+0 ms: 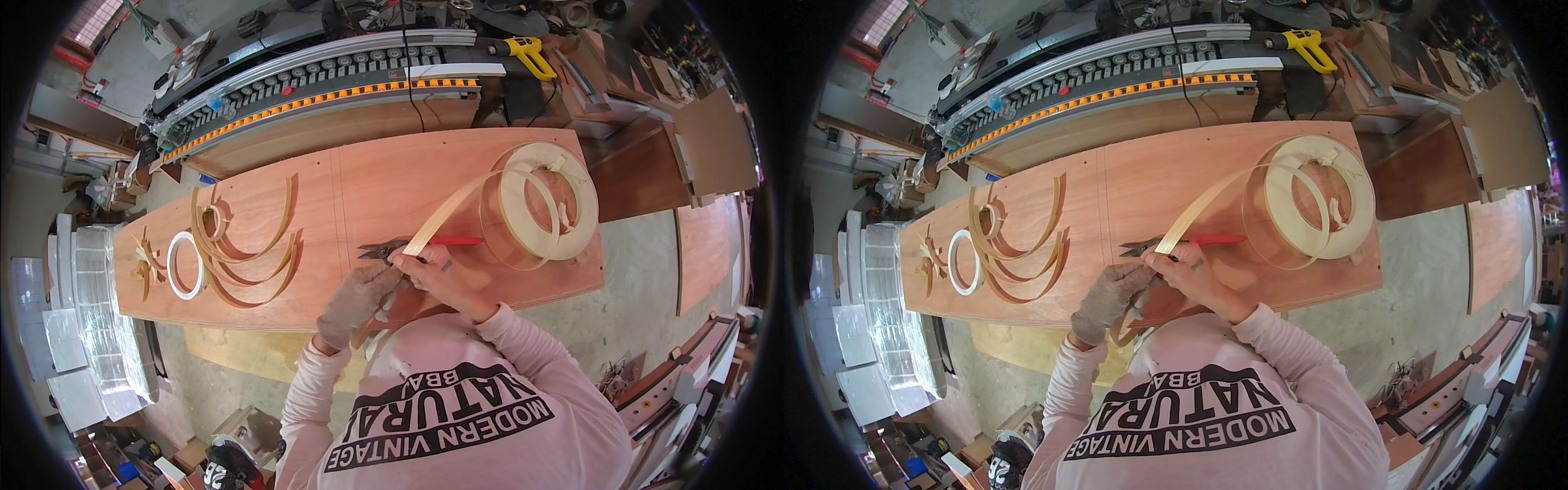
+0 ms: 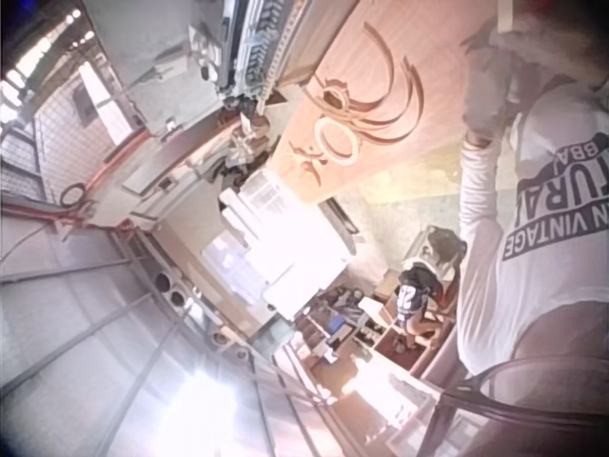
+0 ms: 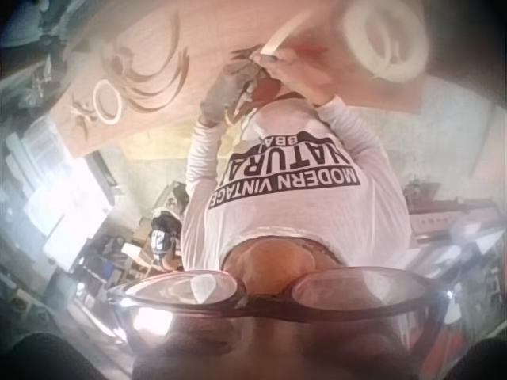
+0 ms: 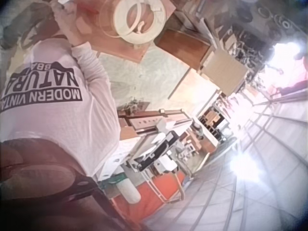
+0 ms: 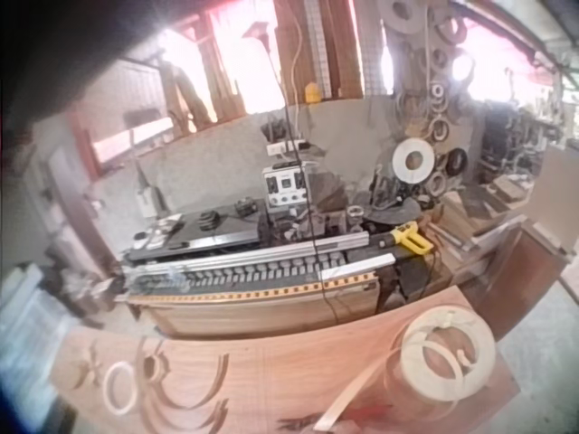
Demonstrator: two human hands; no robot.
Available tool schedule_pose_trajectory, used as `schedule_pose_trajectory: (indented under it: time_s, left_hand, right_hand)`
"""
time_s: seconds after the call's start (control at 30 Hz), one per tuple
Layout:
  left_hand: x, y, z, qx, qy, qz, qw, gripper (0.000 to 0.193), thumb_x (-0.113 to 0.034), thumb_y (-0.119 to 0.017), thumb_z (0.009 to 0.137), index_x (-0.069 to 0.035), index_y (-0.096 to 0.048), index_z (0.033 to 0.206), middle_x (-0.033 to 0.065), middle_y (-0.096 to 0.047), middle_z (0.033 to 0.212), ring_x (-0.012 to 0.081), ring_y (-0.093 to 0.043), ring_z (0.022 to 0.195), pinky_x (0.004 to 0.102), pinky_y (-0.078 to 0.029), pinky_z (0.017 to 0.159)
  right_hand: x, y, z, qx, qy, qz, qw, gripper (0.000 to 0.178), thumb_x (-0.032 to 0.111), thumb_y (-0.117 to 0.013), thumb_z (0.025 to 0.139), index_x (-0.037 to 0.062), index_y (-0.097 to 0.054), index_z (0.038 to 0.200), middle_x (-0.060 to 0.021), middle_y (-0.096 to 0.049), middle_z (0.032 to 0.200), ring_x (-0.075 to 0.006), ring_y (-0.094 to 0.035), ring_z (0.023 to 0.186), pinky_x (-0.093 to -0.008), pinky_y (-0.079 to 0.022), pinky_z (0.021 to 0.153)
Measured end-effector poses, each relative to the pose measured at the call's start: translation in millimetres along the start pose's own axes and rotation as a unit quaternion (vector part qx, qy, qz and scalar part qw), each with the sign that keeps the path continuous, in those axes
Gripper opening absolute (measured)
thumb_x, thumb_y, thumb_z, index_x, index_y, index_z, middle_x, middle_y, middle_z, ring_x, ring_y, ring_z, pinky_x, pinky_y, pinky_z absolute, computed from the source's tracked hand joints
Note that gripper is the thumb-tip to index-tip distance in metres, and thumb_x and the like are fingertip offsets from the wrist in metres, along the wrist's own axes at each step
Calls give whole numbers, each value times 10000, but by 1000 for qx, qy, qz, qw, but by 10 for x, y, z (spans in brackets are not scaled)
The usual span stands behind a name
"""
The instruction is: The person uses red-handled pliers to cut a long strip of thin wood veneer into curved segments on a pink workbench. They repeatedly bend the strip to create curves and cut it, accumulating multiple curved pieces on the table.
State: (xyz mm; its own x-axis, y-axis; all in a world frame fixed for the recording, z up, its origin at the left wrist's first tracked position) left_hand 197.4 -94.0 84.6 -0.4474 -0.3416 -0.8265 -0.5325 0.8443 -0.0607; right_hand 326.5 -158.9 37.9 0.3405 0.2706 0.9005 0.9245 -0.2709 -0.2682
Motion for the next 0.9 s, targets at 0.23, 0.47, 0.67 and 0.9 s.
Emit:
schedule_pose_trajectory:
  time_s: [0.23, 0.47, 0.67, 0.9]
  left_hand:
    - [-109, 227, -224, -64, 26, -53, 996, 304, -269, -594, 1043, -6, -712, 946, -12, -528, 597, 70, -476, 490, 238, -394, 464]
    - [-53, 492, -182, -85, 5, -75, 994, 314, -263, -602, 1020, 7, -751, 964, -15, -511, 567, 70, -463, 464, 246, -410, 442]
    - [61, 643, -132, -104, -38, -149, 983, 298, -257, -593, 1026, -2, -748, 1024, -23, -493, 580, 69, -465, 487, 239, -422, 477]
    - [253, 609, -70, -79, -29, -146, 986, 277, -238, -635, 1007, 11, -736, 1075, -17, -505, 568, 81, -474, 471, 258, -435, 478]
  right_hand:
    - [138, 195, -127, 53, 116, -584, 802, 930, 495, -831, 743, 18, -498, 1469, -317, -387, 1494, -472, -388, 1359, -626, -345, 1076]
    - [-62, 233, -335, 97, -2, -729, 677, 1194, 460, -832, 710, 27, -205, 1630, -315, -82, 1669, -599, -142, 1491, -747, -195, 1144]
    - [385, 321, -363, 141, -79, -473, 866, 838, 255, -705, 764, -11, -404, 1499, -229, -484, 1354, -347, -493, 1217, -445, -384, 1044]
    - [509, 434, -981, 171, -269, -137, 938, 455, 236, -626, 813, 34, -591, 1219, 23, -526, 878, -80, -489, 707, -237, -394, 633]
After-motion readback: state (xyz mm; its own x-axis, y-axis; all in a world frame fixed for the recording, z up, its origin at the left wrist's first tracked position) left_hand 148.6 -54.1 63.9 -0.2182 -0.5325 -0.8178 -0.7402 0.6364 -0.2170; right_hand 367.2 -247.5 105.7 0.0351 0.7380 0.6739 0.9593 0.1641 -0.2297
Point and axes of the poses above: each hand's wrist, its own z-axis towards the middle knuckle, its own y-axis out of the back of the hand, x = y × z, the point moved 6 cm from there along z, towards the middle knuckle
